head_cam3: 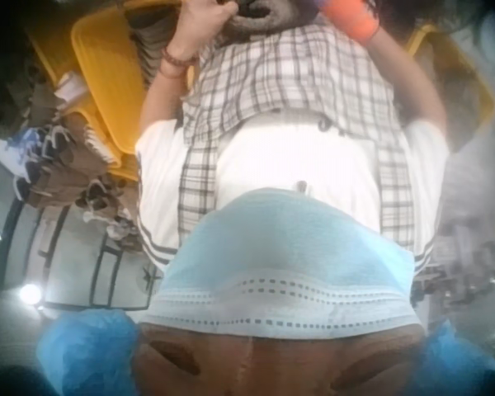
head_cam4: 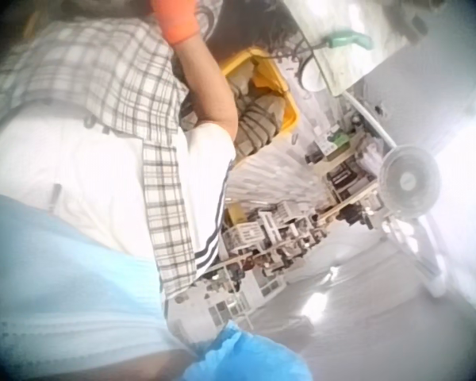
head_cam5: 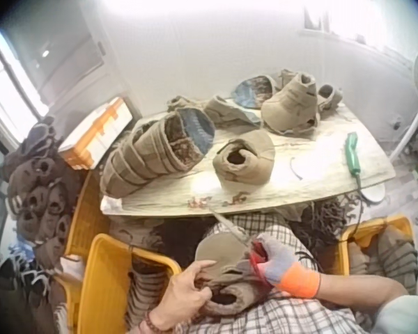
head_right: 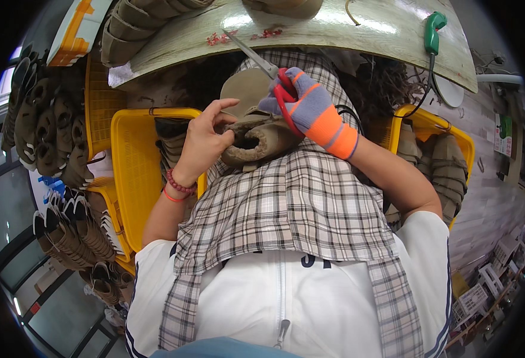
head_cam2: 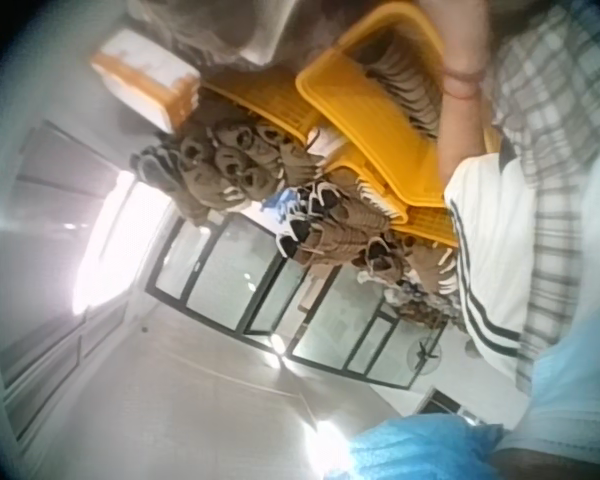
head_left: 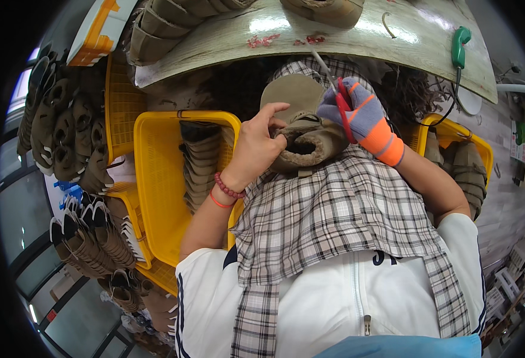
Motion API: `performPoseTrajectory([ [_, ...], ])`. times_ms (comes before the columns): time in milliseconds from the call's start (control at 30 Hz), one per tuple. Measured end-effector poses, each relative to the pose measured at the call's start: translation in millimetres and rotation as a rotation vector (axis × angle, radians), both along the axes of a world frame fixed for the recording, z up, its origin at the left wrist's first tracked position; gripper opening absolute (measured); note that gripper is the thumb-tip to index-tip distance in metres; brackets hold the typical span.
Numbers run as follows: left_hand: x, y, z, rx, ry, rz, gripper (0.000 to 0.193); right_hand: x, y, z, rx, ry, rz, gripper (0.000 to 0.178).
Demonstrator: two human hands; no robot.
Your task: The person trims the interior lining and edges of beige shoe uppers using scissors and a handheld electric trimmer. They handle the uppers one at a time, rotate them to access different areas, and place finished pieces into a yellow bin.
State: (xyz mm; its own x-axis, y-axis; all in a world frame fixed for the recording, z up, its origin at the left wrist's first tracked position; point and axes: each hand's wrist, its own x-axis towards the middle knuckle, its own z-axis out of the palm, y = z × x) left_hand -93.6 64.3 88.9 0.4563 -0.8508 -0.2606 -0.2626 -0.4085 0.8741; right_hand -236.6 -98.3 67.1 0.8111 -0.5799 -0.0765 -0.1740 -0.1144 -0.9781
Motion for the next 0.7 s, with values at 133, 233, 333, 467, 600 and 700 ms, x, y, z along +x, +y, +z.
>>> performPoseTrajectory([
  [133,4.8,-5.4,-5.9,-0.049,0.002,-0.075,0.05,-17.5,9.1,5.7,0.128,-0.02,0.307,0.034],
  [233,1.9,-5.7,-9.8,-0.066,-0.075,-0.13,0.051,-23.7,1.6,-0.7,0.114,0.056,0.491,0.031],
  [333,2.8,-11.1,-3.0,-0.016,-0.127,-0.098,0.051,-30.0,-5.3,-5.4,0.064,-0.041,0.546,0.029],
  [467,7.8,-10.4,-20.4,-0.053,0.081,-0.044,0.052,-30.1,-17.1,-10.1,-0.031,0.07,0.45,0.027],
  [600,10.6,-14.4,-27.3,0.021,0.292,-0.064,0.052,-39.5,-18.5,-18.4,-0.041,0.073,0.412,0.023],
  [700,7.6,-10.6,-44.0,-0.046,0.331,-0.111,0.043,-54.7,-9.7,-14.5,0.044,0.163,0.374,0.027],
])
